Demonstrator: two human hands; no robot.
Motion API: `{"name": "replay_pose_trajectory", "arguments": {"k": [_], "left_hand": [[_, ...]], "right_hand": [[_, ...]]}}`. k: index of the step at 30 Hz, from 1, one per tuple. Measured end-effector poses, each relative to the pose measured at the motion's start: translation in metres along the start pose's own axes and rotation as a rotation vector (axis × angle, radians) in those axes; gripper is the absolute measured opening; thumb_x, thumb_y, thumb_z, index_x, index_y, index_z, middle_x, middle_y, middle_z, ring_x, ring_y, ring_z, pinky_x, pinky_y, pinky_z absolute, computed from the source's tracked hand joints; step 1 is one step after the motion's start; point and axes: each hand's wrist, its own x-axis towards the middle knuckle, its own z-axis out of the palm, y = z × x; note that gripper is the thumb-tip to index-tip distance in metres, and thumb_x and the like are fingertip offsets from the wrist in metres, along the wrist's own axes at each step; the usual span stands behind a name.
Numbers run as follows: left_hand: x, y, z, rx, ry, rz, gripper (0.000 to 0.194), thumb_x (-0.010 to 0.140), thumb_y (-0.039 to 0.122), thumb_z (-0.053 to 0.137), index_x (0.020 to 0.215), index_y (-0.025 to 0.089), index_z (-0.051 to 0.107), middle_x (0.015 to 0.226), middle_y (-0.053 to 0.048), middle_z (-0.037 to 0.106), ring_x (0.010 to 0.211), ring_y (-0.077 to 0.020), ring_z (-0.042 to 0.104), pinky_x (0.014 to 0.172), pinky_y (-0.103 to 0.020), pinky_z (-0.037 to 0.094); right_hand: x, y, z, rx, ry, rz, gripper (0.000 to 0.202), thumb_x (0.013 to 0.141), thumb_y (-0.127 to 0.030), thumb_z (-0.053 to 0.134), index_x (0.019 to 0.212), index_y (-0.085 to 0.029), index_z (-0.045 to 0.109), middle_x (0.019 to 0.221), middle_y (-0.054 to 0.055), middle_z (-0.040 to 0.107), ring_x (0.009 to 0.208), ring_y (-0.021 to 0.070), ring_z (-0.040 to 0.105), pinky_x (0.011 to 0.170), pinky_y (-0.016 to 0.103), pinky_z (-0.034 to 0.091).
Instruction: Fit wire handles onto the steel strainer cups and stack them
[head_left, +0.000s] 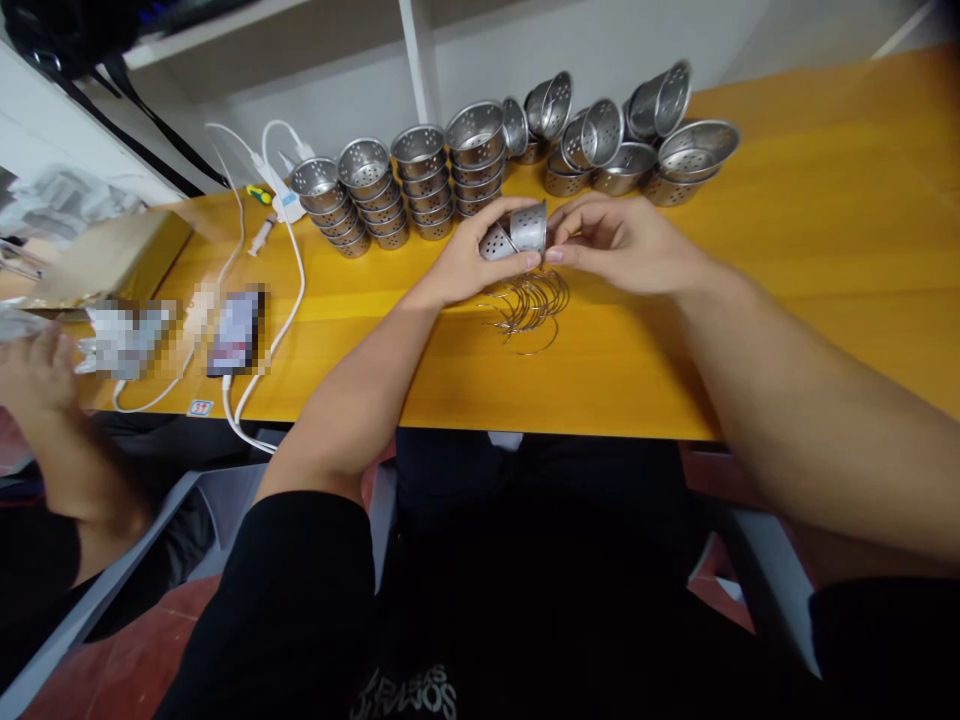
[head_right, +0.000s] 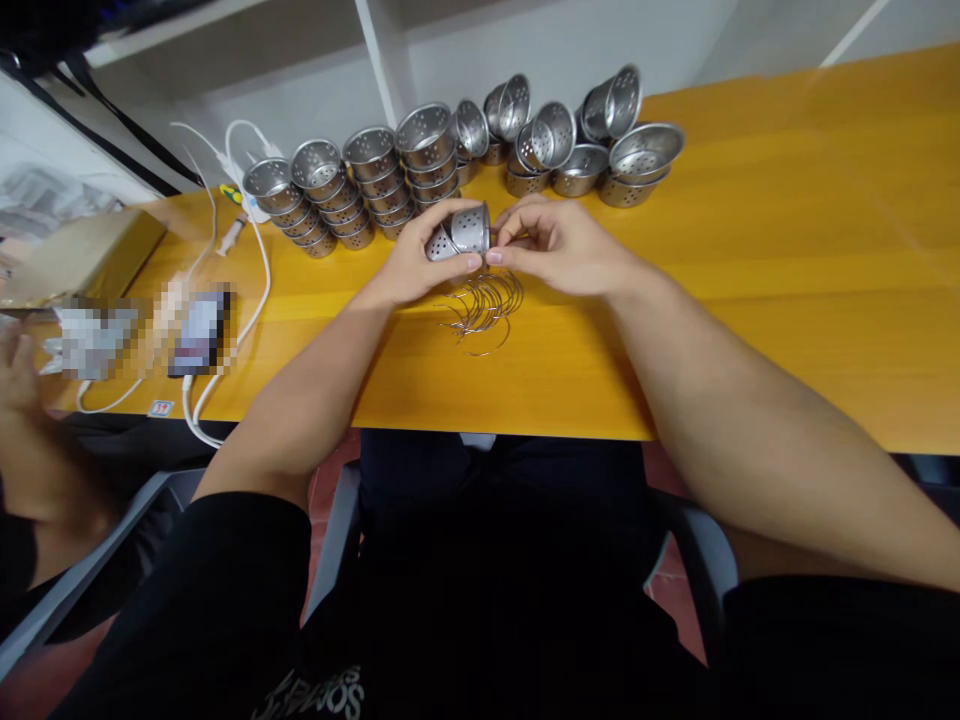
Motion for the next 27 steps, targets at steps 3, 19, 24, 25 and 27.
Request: {"name": "replay_pose_trajectory", "arguments": {"k": [3,19,24,25,27], "left_hand": [[-0.001,-0.001,0.0,0.033,-0.004,-0.002,0.124,0.074,0.117,0.1,0.157,0.027,0.084,0.166,-0.017,0.088,0.159,-0.0464,0.082,0.147,-0.067,0.061],[-0.001,-0.001,-0.003,0.032,-0.026,0.03,0.129,0.071,0.115,0.103,0.164,0.027,0.081,0.167,-0.018,0.085,0.162,-0.045,0.079,0.149,-0.065,0.058],[-0.001,0.002,-0.003,0.035,0.007,0.023,0.129,0.07,0.116,0.103,0.163,0.029,0.081,0.164,-0.016,0.085,0.164,-0.0481,0.077,0.151,-0.07,0.054],[0.0,-0.001,-0.004,0.035,0.009,0.024,0.13,0.07,0.117,0.103,0.164,0.03,0.081,0.165,-0.015,0.084,0.165,-0.0489,0.076,0.151,-0.071,0.053],[0.0,-0.012,-0.007,0.023,0.008,0.015,0.132,0.07,0.119,0.1,0.167,0.031,0.08,0.167,-0.014,0.083,0.166,-0.0494,0.076,0.151,-0.073,0.053]], "right_hand": [[-0.001,-0.002,-0.001,0.039,-0.012,0.05,0.075,0.071,-0.108,0.114,0.093,-0.042,0.088,0.121,0.009,0.091,0.11,0.0417,0.078,0.123,0.083,0.068],[-0.004,-0.007,-0.006,-0.095,-0.003,-0.037,0.063,0.084,-0.103,0.11,0.097,-0.044,0.094,0.124,0.014,0.088,0.126,0.0516,0.078,0.127,0.094,0.061],[-0.003,-0.014,-0.004,-0.114,0.049,-0.054,0.065,0.082,-0.103,0.112,0.091,-0.041,0.094,0.119,0.014,0.09,0.116,0.0491,0.081,0.121,0.087,0.066],[-0.003,-0.016,-0.004,-0.083,0.051,-0.053,0.065,0.083,-0.103,0.112,0.092,-0.041,0.094,0.121,0.014,0.091,0.115,0.048,0.082,0.12,0.085,0.067],[-0.003,-0.019,-0.006,-0.014,0.038,-0.056,0.065,0.083,-0.101,0.113,0.094,-0.041,0.094,0.126,0.012,0.094,0.119,0.0469,0.085,0.122,0.081,0.069]]}}
